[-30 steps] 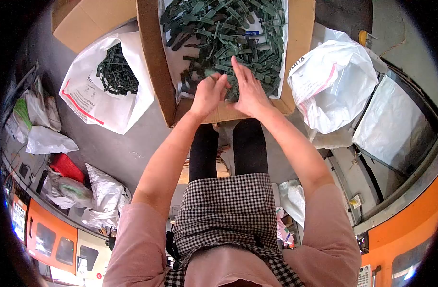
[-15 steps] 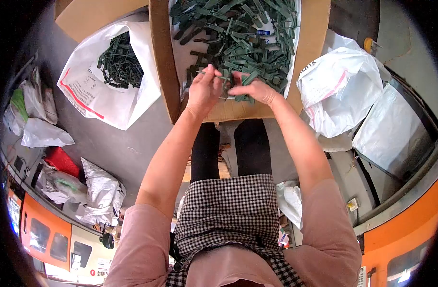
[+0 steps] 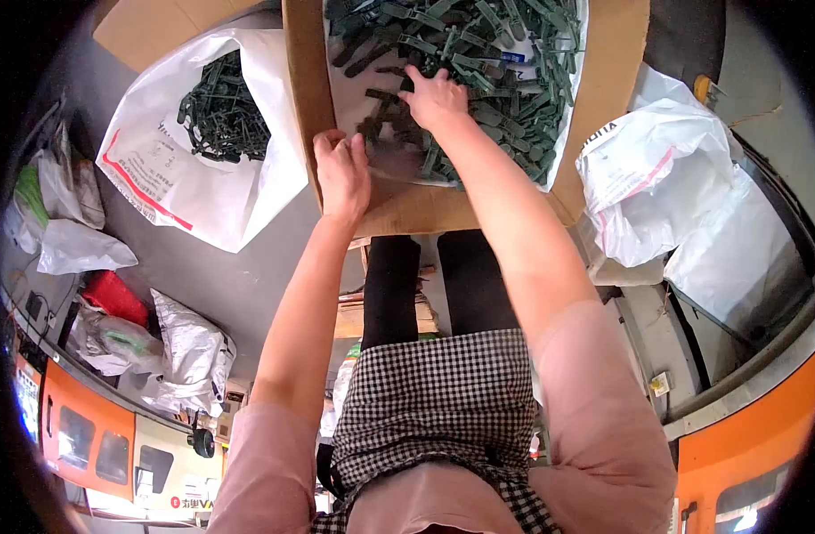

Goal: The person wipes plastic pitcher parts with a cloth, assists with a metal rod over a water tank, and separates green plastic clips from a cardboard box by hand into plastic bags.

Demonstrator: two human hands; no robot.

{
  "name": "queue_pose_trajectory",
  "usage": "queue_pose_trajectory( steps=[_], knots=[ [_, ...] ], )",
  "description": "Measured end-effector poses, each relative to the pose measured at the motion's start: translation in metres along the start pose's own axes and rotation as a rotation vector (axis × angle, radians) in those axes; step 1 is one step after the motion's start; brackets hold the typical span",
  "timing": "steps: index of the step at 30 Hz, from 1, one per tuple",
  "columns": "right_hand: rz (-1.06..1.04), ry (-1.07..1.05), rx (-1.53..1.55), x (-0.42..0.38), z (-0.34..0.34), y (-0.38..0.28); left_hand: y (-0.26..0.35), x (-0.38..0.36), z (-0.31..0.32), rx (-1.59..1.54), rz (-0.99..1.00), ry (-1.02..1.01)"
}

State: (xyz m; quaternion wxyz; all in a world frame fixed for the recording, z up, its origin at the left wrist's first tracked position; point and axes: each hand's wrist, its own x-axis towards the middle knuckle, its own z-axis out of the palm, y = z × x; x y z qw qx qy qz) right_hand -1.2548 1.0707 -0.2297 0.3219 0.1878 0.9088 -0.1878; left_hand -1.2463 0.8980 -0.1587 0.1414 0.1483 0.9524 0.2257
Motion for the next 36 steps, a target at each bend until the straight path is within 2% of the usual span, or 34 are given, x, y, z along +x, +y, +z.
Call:
queue_pose_trajectory(
  steps=[1,3,4,5,7,9,10,11,13,14,15,16,17,20,22,23,24,25,26,27,28,29,30,31,32,33,35,36],
  knots=[
    [-0.001,-0.003,0.002,0.007,0.009,-0.002,-0.002,0.002,-0.002,0.003,-0.002,-0.002],
    [0.094,0.085,0.099,0.003,0.008,-0.007,-0.009,0.004,-0.011,-0.452,-0.271,-0.069],
    [0.031,0.044,0.21,-0.005,0.001,0.001,-0.005,0.006,-0.011,-0.679,-0.443,0.018],
    [0.031,0.056,0.201,-0.017,-0.011,0.009,-0.004,0.007,-0.016,-0.598,-0.462,-0.036],
    [-0.011,-0.028,0.384,-0.046,-0.034,0.028,-0.007,0.008,-0.011,-0.445,-0.31,-0.116],
    [-0.138,-0.019,0.69,-0.072,-0.033,0.056,0.026,0.012,-0.016,-0.397,-0.063,-0.155],
    [-0.135,-0.014,0.685,-0.082,-0.035,0.068,0.043,0.014,-0.02,-0.43,-0.139,-0.304],
    [-0.191,-0.064,0.793,-0.094,-0.046,0.074,0.056,0.016,-0.017,-0.395,-0.012,-0.329],
    [-0.245,-0.117,0.904,-0.109,-0.065,0.082,0.083,0.017,-0.013,-0.389,0.056,-0.37],
    [-0.287,-0.151,0.881,-0.113,-0.073,0.086,0.09,0.017,-0.006,-0.388,0.057,-0.374],
    [-0.329,-0.184,0.859,-0.116,-0.078,0.09,0.095,0.019,0.002,-0.483,-0.042,-0.276],
    [-0.238,-0.291,1.017,-0.115,-0.071,0.099,0.1,0.019,0.008,-0.576,-0.14,-0.176],
    [-0.237,-0.287,1.019,-0.113,-0.071,0.104,0.111,0.024,-0.002,-0.761,-0.28,-0.175],
    [-0.207,-0.352,1.276,-0.116,-0.082,0.111,0.116,0.025,-0.003,-0.891,-0.273,-0.151],
    [-0.268,-0.331,1.211,-0.114,-0.067,0.114,0.111,0.023,0.002,-0.743,-0.145,-0.394],
    [-0.324,-0.31,1.14,-0.114,-0.068,0.112,0.108,0.022,0.003,-0.738,-0.14,-0.393],
    [-0.254,-0.313,1.014,-0.117,-0.069,0.111,0.106,0.021,0.004,-0.535,0.016,-0.379],
    [-0.252,-0.306,1.015,-0.123,-0.069,0.109,0.104,0.02,0.007,-0.333,0.17,-0.36],
    [-0.233,-0.155,0.761,-0.133,-0.074,0.099,0.108,0.016,0.006,-0.339,0.208,-0.323],
    [-0.218,-0.126,0.604,-0.138,-0.082,0.091,0.116,0.015,0.003,-0.34,0.206,-0.328],
    [-0.201,-0.1,0.447,-0.143,-0.09,0.084,0.124,0.016,0.0,-0.529,-0.098,-0.395],
    [-0.2,-0.099,0.449,-0.142,-0.087,0.084,0.128,0.016,-0.001,-0.71,-0.407,-0.455],
    [-0.278,0.042,0.501,-0.139,-0.081,0.086,0.125,0.017,0.005,-0.993,-0.55,-0.478],
    [-0.358,0.184,0.55,-0.135,-0.076,0.088,0.122,0.017,0.003,-0.992,-0.549,-0.478],
    [-0.404,0.287,0.718,-0.13,-0.071,0.09,0.117,0.017,-0.001,-1.426,-0.75,-0.636],
    [-0.409,0.291,0.719,-0.123,-0.066,0.093,0.117,0.018,-0.005,-1.863,-0.945,-0.79],
    [-0.467,0.114,0.981,-0.116,-0.063,0.095,0.124,0.015,-0.007,-1.892,-0.996,-0.755],
    [-0.405,-0.062,0.986,-0.117,-0.07,0.097,0.126,0.016,-0.006,-1.851,-0.937,-0.726]
  ],
)
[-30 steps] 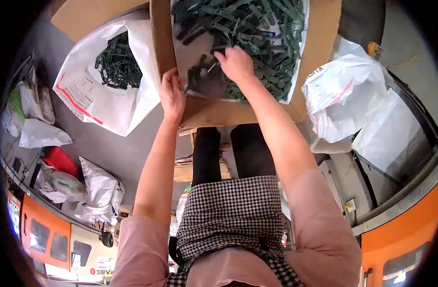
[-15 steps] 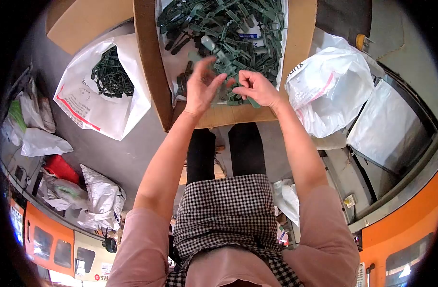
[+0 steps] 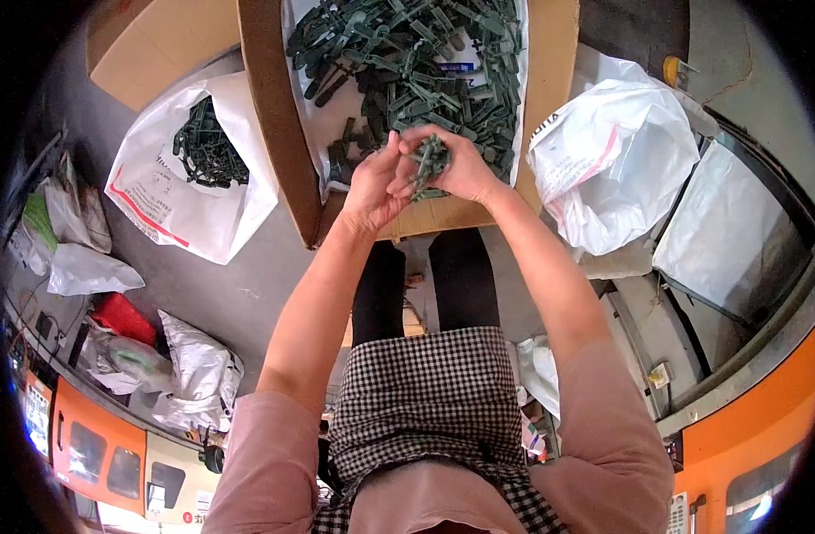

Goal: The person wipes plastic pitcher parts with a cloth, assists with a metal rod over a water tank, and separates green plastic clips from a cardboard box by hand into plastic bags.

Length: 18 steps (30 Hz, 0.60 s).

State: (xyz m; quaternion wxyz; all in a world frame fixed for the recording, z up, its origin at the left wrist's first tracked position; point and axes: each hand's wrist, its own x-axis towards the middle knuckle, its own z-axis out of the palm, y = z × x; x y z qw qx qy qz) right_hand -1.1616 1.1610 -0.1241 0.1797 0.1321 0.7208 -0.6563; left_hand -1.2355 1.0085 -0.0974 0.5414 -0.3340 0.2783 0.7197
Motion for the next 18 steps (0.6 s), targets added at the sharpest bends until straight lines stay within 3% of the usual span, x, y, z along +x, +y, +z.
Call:
queue_pose_trajectory(
  steps=[1,2,3,4,5,7,8,9,11,13,14,15,16,17,18],
  knots=[
    [-0.001,0.003,0.001,-0.001,0.001,0.002,-0.001,0.001,0.001,0.055,0.05,0.003],
    [0.019,0.085,-0.299,-0.002,0.004,0.006,0.001,0.007,0.007,0.184,0.146,0.308],
    [0.038,0.166,-0.6,-0.003,0.006,0.009,0.008,0.014,-0.004,0.592,0.338,0.36],
    [0.246,0.095,-0.606,0.001,0.011,0.014,0.005,0.019,-0.006,1.072,0.627,0.405],
    [0.246,0.091,-0.605,0.004,0.014,0.013,0.003,0.021,-0.008,1.554,0.916,0.433],
    [0.163,-0.037,-0.919,0.013,0.017,0.015,0.005,0.026,-0.014,1.701,0.955,0.459],
    [0.246,-0.097,-0.892,0.024,0.011,0.01,0.005,0.026,-0.019,1.852,0.983,0.476],
    [0.171,0.118,-0.974,0.031,0.011,0.015,0.008,0.026,-0.025,1.857,0.976,0.475],
    [0.224,0.343,-0.988,0.054,0.005,0.029,0.017,0.025,-0.039,1.834,0.919,0.63],
    [0.386,0.305,-0.99,0.073,0.006,0.074,0.019,0.018,-0.051,1.815,0.832,0.646],
    [0.55,0.177,-0.756,0.08,0.0,0.075,0.021,0.017,-0.056,1.805,0.9,0.61],
    [0.55,0.181,-0.752,0.079,0.0,0.075,0.023,0.017,-0.059,1.794,0.972,0.571],
    [0.477,0.171,-0.708,0.074,0.001,0.072,0.024,0.012,-0.061,1.598,0.903,0.531],
    [0.4,0.161,-0.67,0.07,-0.001,0.064,0.026,0.006,-0.059,1.594,0.91,0.535],
    [0.324,0.167,-0.632,0.06,-0.002,0.06,0.03,0.001,-0.059,1.349,0.791,0.501]
  ],
)
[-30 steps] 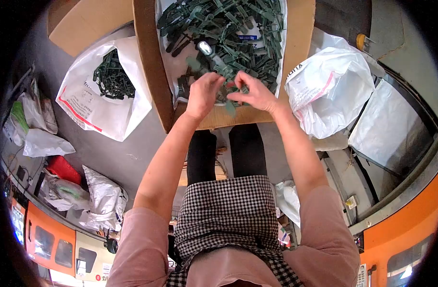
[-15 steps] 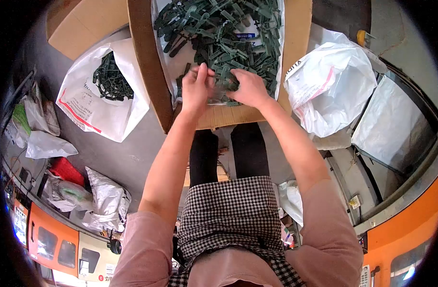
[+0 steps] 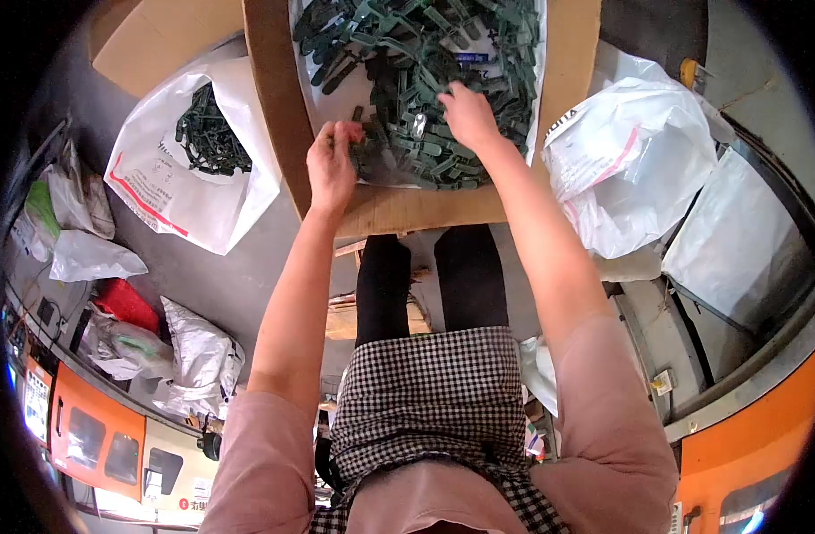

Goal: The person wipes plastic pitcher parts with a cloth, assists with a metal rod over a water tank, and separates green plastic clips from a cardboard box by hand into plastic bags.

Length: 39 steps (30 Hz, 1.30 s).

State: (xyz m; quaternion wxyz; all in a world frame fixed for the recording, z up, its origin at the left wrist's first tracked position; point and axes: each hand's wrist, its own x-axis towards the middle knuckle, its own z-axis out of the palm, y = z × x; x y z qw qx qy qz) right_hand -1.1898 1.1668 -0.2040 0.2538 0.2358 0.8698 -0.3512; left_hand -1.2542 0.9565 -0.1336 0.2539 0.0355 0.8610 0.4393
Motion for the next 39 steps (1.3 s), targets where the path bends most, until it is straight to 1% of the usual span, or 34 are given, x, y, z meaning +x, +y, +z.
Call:
queue_pose_trajectory(
  steps=[1,2,3,5,6,7,9,10,11,13,14,15,16,17,18,19,21,22,24,26,29,30,31,32,33,34,35,37,38,39],
  knots=[
    [-0.004,0.007,-0.006,-0.01,-0.009,0.005,0.002,-0.001,-0.006,-0.224,-0.151,-0.048],
    [0.096,-0.147,0.39,-0.027,-0.025,0.002,0.007,-0.003,-0.011,-0.143,-0.171,-0.056],
    [0.194,-0.3,0.787,-0.043,-0.04,0.002,0.012,-0.005,-0.011,-0.151,-0.162,-0.056],
    [0.127,-0.423,0.968,-0.069,-0.061,0.003,0.021,-0.008,-0.009,0.042,-0.169,-0.148],
    [0.109,-0.453,1.047,-0.077,-0.063,0.005,0.024,-0.01,-0.004,0.006,-0.036,-0.123],
    [0.108,-0.451,1.048,-0.084,-0.064,0.007,0.026,-0.011,-0.002,0.006,-0.034,-0.123],
    [0.109,-0.553,1.139,-0.095,-0.07,0.006,0.05,-0.01,-0.001,-0.075,-0.164,-0.217],
    [0.14,-0.554,1.236,-0.098,-0.064,0.011,0.05,-0.007,-0.002,0.036,-0.149,-0.242],
    [0.142,-0.551,1.239,-0.102,-0.06,0.014,0.039,-0.005,-0.001,0.037,-0.148,-0.245],
    [0.129,-0.589,1.601,-0.106,-0.055,0.015,0.01,-0.003,0.004,0.203,-0.085,-0.423],
    [0.128,-0.587,1.605,-0.108,-0.054,0.013,0.025,-0.004,0.004,0.24,-0.191,-0.517],
    [0.121,-0.645,1.755,-0.109,-0.053,0.01,0.04,-0.011,0.005,0.243,-0.188,-0.52],
    [0.114,-0.702,1.907,-0.111,-0.051,0.006,0.055,-0.021,0.006,0.219,-0.103,-0.431],
    [0.114,-0.698,1.912,-0.113,-0.047,0.004,0.064,-0.029,0.009,0.194,-0.02,-0.343],
    [0.082,-0.804,2.056,-0.117,-0.042,0.002,0.062,-0.036,0.014,0.185,-0.01,-0.274],
    [0.044,-0.915,2.193,-0.119,-0.037,-0.001,0.053,-0.041,0.018,0.186,-0.009,-0.275],
    [0.17,-0.983,2.378,-0.129,-0.03,-0.013,0.041,-0.048,0.025,0.214,0.183,-0.109],
    [0.163,-0.981,2.428,-0.134,-0.026,-0.016,0.038,-0.051,0.027,0.199,0.234,-0.113],
    [0.161,-0.969,2.482,-0.144,-0.025,-0.017,0.045,-0.055,0.028,0.152,0.24,-0.116],
    [0.199,-0.981,2.633,-0.147,-0.028,-0.014,0.052,-0.058,0.025,0.11,0.25,-0.111],
    [0.14,-0.975,2.641,-0.148,-0.027,-0.007,0.062,-0.065,0.02,0.082,0.3,-0.181],
    [0.139,-0.974,2.645,-0.151,-0.027,-0.007,0.062,-0.068,0.02,0.09,0.213,-0.214],
    [0.166,-1.024,2.626,-0.152,-0.026,-0.007,0.058,-0.066,0.023,0.093,0.215,-0.213],
    [0.193,-1.076,2.605,-0.152,-0.026,-0.007,0.059,-0.06,0.028,0.098,0.365,-0.146],
    [0.191,-1.078,2.604,-0.15,-0.025,-0.004,0.061,-0.058,0.031,0.102,0.515,-0.08],
    [0.209,-1.046,2.545,-0.145,-0.025,0.001,0.062,-0.059,0.032,0.074,0.395,-0.079],
    [0.227,-1.012,2.485,-0.143,-0.024,0.005,0.067,-0.054,0.031,0.071,0.397,-0.081],
    [0.427,-0.36,1.788,-0.14,-0.048,-0.01,0.072,-0.043,0.03,0.145,0.408,-0.006],
    [0.435,-0.07,1.424,-0.139,-0.047,-0.011,0.08,-0.041,0.028,0.249,0.38,0.003],
    [0.411,0.074,1.123,-0.132,-0.051,-0.008,0.078,-0.038,0.03,0.251,0.381,0.004]
  ],
)
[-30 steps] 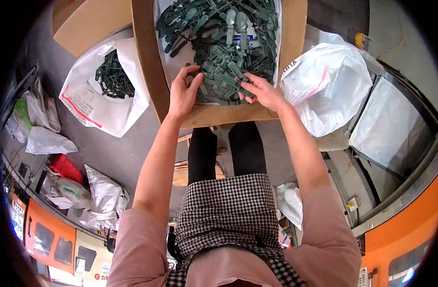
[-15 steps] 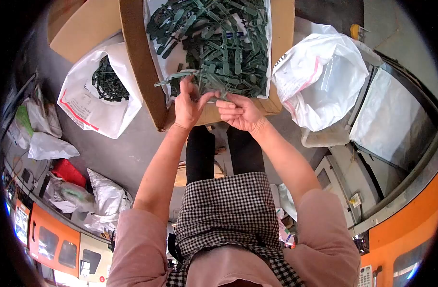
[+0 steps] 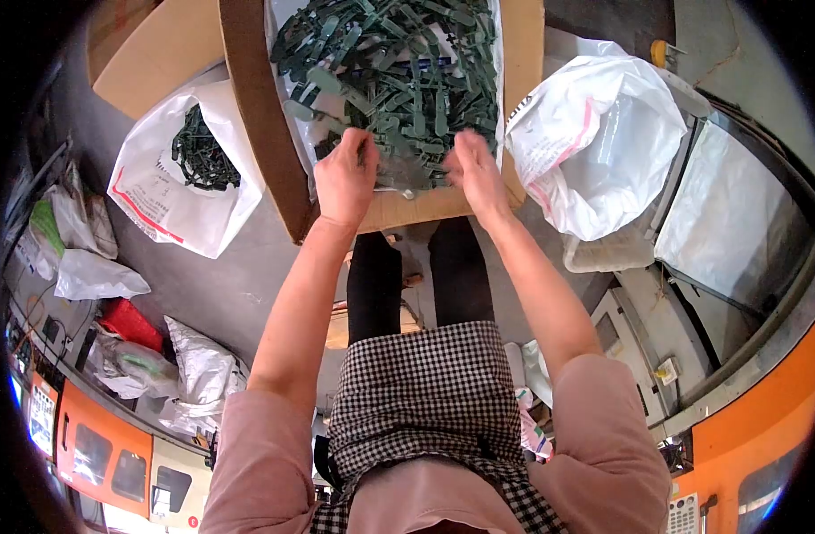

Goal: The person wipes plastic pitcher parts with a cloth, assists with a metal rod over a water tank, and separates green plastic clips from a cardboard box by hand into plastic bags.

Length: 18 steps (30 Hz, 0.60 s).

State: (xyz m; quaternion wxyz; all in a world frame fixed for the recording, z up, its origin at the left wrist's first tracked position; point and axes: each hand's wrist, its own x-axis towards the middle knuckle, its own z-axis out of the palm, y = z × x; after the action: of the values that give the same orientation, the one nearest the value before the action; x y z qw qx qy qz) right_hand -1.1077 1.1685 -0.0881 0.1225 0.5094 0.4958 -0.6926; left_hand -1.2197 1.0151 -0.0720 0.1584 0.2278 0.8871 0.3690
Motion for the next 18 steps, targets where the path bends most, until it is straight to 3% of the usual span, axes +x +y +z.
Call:
queue_pose_trajectory(
  steps=[2,4,6,8,10,12,15,18],
  knots=[
    [-0.752,0.097,-0.707,-0.016,0.005,-0.013,-0.005,0.005,0.007,0.202,-0.093,-0.108],
    [-0.642,-0.043,-0.937,-0.026,0.023,-0.021,0.009,0.009,0.01,0.172,-0.136,-0.125],
    [-0.651,-0.036,-0.943,-0.02,0.031,-0.014,0.021,0.012,0.011,-0.003,-0.286,-0.151],
    [-0.736,-0.039,-0.904,-0.005,0.034,-0.006,0.016,0.015,0.008,-0.115,-0.315,-0.159],
    [-0.803,-0.044,-0.896,0.008,0.032,-0.001,0.004,0.021,0.002,-0.471,-0.671,-0.266],
    [-1.004,-0.071,-0.73,0.014,0.028,-0.003,-0.001,0.028,-0.011,-0.628,-0.916,-0.352],
    [-1.019,-0.213,-0.861,0.015,0.025,-0.014,-0.011,0.031,-0.023,-0.635,-0.98,-0.507],
    [-1.011,-0.319,-0.83,0.034,0.024,-0.01,-0.017,0.025,-0.018,-0.985,-0.982,-0.737]
  ],
)
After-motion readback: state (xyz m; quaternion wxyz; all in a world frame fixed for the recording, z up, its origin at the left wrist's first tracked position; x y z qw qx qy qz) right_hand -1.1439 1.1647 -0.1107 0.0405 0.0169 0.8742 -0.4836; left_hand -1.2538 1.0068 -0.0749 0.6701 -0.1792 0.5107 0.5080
